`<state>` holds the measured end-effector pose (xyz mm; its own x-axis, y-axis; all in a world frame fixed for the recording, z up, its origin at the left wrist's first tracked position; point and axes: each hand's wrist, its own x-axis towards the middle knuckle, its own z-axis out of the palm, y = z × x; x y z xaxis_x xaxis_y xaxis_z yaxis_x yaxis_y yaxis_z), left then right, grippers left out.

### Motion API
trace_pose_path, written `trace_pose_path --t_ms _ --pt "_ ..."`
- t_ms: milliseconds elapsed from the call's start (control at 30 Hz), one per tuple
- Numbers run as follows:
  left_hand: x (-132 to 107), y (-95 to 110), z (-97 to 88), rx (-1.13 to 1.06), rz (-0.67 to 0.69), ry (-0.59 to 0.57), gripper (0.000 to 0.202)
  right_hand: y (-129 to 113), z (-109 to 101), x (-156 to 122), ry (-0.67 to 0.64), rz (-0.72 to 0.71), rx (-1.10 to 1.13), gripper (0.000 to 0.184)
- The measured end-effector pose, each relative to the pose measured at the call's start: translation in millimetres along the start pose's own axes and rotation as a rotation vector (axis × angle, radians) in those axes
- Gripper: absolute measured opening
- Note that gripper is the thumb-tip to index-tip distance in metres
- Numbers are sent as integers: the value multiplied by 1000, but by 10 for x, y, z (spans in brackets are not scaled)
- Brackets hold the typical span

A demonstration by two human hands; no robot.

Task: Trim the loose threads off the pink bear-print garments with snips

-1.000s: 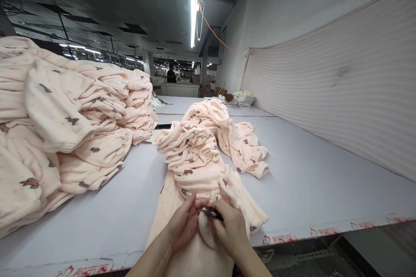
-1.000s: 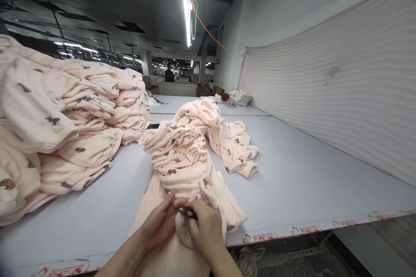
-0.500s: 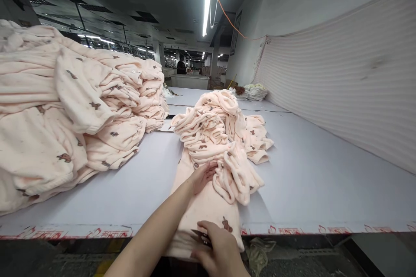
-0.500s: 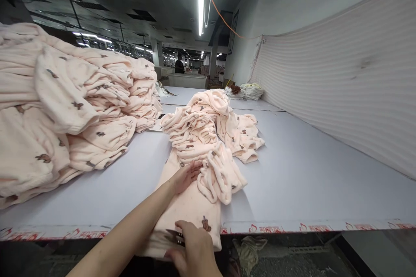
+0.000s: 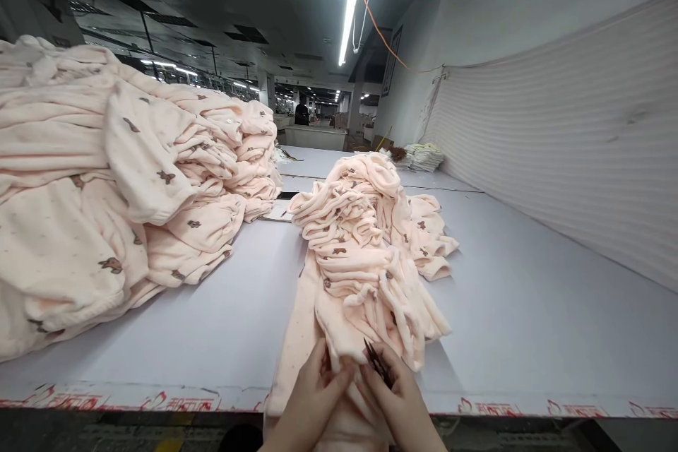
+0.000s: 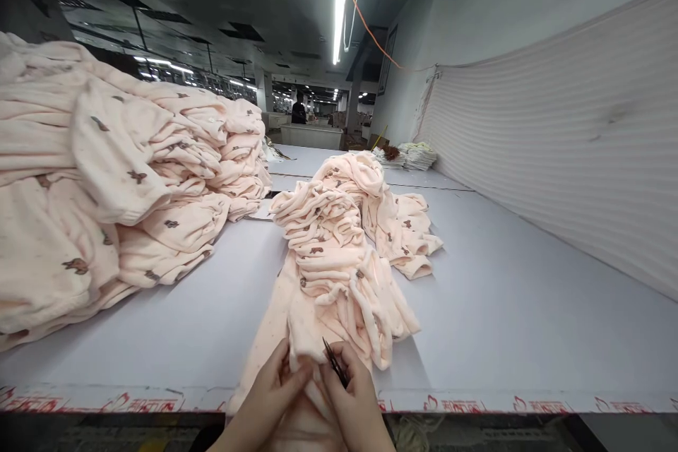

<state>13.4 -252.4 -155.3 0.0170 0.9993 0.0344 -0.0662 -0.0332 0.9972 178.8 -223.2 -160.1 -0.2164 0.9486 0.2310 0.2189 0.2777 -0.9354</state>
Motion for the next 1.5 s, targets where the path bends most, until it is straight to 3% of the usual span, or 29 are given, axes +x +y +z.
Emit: trace_pose_path --t_ms 100,233,367,500,567,633,733,800,867,967,1067,1500 --pt "72 -18 61 -1 66 89 4 -82 -139 -21 56 -73 -229 17" --pt "84 -39 -17 93 104 40 5 -278 -286 -15 -47 -132 -484 27" --pt "63 -57 -37 167 140 50 6 -446 -192 -6 -68 -205 -608 23" --pt "54 -75 -46 175 153 64 7 -392 -65 -29 -41 -232 -714 23" --pt "57 -74 -67 110 148 133 24 -318 -60 -19 0 -237 -731 23" --pt "73 -52 -94 55 130 120 35 -255 -90 34 47 -227 -734 24" --pt "123 23 -122 -77 -12 -112 20 -222 -144 184 179 -190 -740 16" --pt "162 82 -125 -276 -131 -206 27 -243 -162 277 246 -149 -756 7" --pt "193 130 -119 -491 -193 -217 29 -290 -166 318 205 -107 -734 8" --pt "219 158 -100 -675 -223 -236 31 -368 -155 271 22 -116 -625 10" --pt "225 144 -81 -704 -218 -245 31 -403 -135 189 -33 -170 -605 24" --pt "283 113 -102 -577 -204 -297 32 -362 -243 161 11 -154 -589 21"
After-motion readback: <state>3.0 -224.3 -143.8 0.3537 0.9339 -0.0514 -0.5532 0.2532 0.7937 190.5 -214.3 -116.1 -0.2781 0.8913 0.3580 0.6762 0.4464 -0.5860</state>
